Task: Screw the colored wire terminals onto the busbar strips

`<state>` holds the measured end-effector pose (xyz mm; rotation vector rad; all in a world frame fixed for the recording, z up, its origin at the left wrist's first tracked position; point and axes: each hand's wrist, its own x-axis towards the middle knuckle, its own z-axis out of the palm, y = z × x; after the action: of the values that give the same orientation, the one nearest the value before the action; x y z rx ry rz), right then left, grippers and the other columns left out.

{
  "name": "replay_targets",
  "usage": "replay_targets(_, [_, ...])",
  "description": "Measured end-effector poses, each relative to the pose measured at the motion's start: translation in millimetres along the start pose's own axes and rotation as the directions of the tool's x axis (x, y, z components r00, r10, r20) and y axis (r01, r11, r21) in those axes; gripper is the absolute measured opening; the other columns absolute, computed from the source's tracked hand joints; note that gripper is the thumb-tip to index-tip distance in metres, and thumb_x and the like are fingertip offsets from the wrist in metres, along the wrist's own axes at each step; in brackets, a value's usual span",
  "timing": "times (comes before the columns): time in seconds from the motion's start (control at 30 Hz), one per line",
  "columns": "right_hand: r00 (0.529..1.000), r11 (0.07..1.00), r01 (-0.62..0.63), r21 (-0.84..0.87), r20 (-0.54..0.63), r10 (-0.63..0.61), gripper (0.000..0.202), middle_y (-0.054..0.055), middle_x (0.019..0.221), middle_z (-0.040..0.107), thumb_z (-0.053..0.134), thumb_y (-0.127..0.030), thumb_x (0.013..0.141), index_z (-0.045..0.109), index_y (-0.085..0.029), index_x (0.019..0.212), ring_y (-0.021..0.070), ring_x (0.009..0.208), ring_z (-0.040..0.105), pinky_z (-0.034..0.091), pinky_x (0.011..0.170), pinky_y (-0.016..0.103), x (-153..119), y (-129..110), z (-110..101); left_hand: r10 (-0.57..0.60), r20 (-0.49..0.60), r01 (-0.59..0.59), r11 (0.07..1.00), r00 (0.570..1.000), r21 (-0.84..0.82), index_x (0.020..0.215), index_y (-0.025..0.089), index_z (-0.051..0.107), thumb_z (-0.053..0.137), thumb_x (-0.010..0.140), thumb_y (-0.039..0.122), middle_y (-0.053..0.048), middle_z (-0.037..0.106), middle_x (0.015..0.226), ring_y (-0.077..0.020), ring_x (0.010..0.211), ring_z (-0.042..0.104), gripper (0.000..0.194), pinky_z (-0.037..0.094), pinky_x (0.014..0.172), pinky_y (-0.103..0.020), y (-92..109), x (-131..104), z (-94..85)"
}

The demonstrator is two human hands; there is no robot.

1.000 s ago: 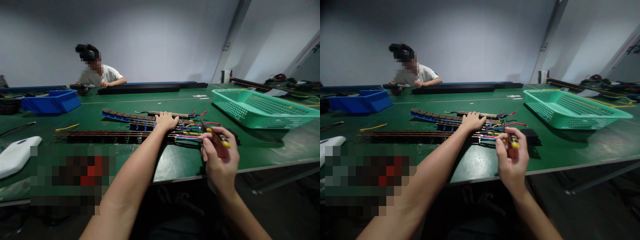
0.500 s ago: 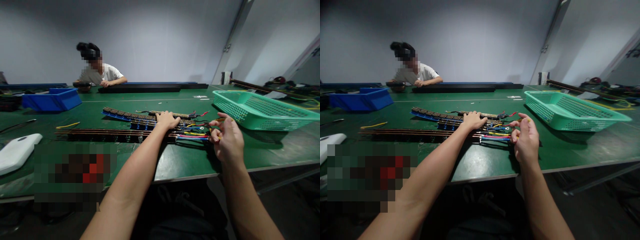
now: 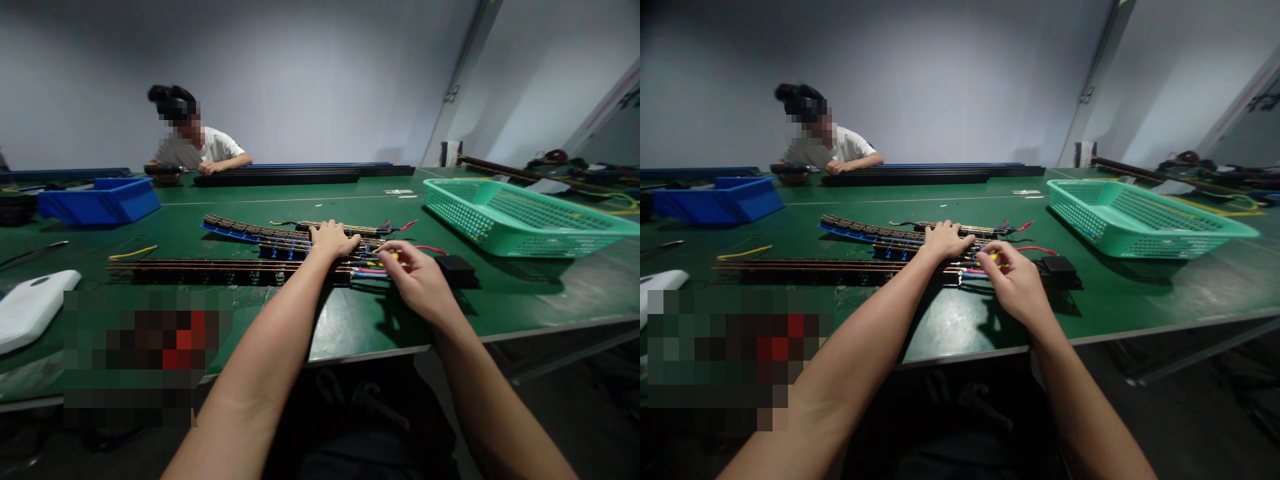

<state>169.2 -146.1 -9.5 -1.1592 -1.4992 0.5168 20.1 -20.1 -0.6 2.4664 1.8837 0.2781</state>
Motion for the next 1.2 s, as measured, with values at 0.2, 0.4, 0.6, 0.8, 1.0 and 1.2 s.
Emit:
replay_targets(0.2, [0.973, 0.897, 0.069, 0.436, -0.227, 0.035, 0.035, -0.001, 0.071, 0.062, 0.07, -0.058, 0.083, 0.069, -0.026, 0.095, 0.0042, 0.038, 0.033, 0.019, 0.035, 0.022, 9.0, -36.8, -19.2, 0.009, -0.006, -0.009, 1.0, 1.0, -0.015, 0.136, 0.016, 0.058, 0.03, 0.091, 0.067, -0.018, 0.053, 0.146, -0.0377, 0.135, 0.044, 0.074, 0.034, 0.109, -0.057, -1.3, 1.5, 1.4])
replay_targets(0.4, [0.967, 0.89, 0.006, 0.455, -0.23, 0.112, 0.029, -0.001, 0.068, 0.062, 0.062, -0.051, 0.092, 0.066, -0.023, 0.088, 0.0032, 0.034, 0.033, 0.02, 0.034, 0.021, 68.6, -41.9, -32.3, 0.013, -0.014, -0.014, 1.0, 1.0, -0.011, 0.136, 0.016, 0.059, 0.029, 0.091, 0.068, -0.018, 0.053, 0.145, -0.038, 0.133, 0.046, 0.074, 0.034, 0.109, -0.056, -1.8, 2.5, 1.4])
replay_targets(0.6, [0.94, 0.858, -0.204, 0.472, -0.151, 0.306, 0.042, -0.003, 0.062, 0.061, 0.063, -0.062, 0.087, 0.06, -0.02, 0.086, 0.0023, 0.032, 0.031, 0.021, 0.031, 0.017, 108.6, 1.0, -24.5, 0.013, -0.011, -0.013, 1.0, 1.0, -0.002, 0.136, 0.017, 0.058, 0.029, 0.09, 0.07, -0.017, 0.053, 0.146, -0.038, 0.135, 0.045, 0.075, 0.034, 0.11, -0.055, -2.6, 4.7, 2.8])
replay_targets(0.8, [0.961, 0.923, -0.202, 0.326, -0.115, 0.251, 0.052, -0.003, 0.062, 0.062, 0.067, -0.07, 0.078, 0.061, -0.02, 0.087, 0.0039, 0.033, 0.029, 0.019, 0.033, 0.02, 108.9, 22.9, -14.9, 0.009, -0.019, -0.009, 1.0, 1.0, -0.002, 0.136, 0.017, 0.058, 0.029, 0.09, 0.07, -0.017, 0.053, 0.146, -0.0378, 0.135, 0.045, 0.076, 0.034, 0.111, -0.055, -2.5, 4.8, 2.8])
replay_targets(1.0, [0.984, 0.962, 0.053, -0.268, 0.176, -0.005, 0.036, -0.001, 0.054, 0.059, 0.073, -0.054, 0.076, 0.073, -0.017, 0.078, 0.0112, 0.048, 0.046, 0.032, 0.049, 0.026, 99.4, 30.3, -3.6, 0.012, -0.02, -0.012, 1.0, 1.0, -0.007, 0.136, 0.016, 0.056, 0.03, 0.09, 0.071, -0.018, 0.052, 0.146, -0.0376, 0.136, 0.044, 0.077, 0.033, 0.111, -0.056, -1.8, 3.6, 2.1])
replay_targets(1.2, [0.948, 0.921, 0.098, -0.376, 0.316, 0.028, 0.003, -0.003, 0.047, 0.055, 0.077, -0.023, 0.062, 0.075, -0.021, 0.062, 0.0121, 0.047, 0.045, 0.029, 0.052, 0.029, 91.9, 30.0, -5.5, 0.014, -0.021, -0.015, 0.999, 1.0, -0.042, 0.139, 0.013, 0.053, 0.032, 0.09, 0.07, -0.02, 0.051, 0.148, -0.037, 0.137, 0.043, 0.079, 0.033, 0.111, -0.056, -2.7, 4.1, 3.8])
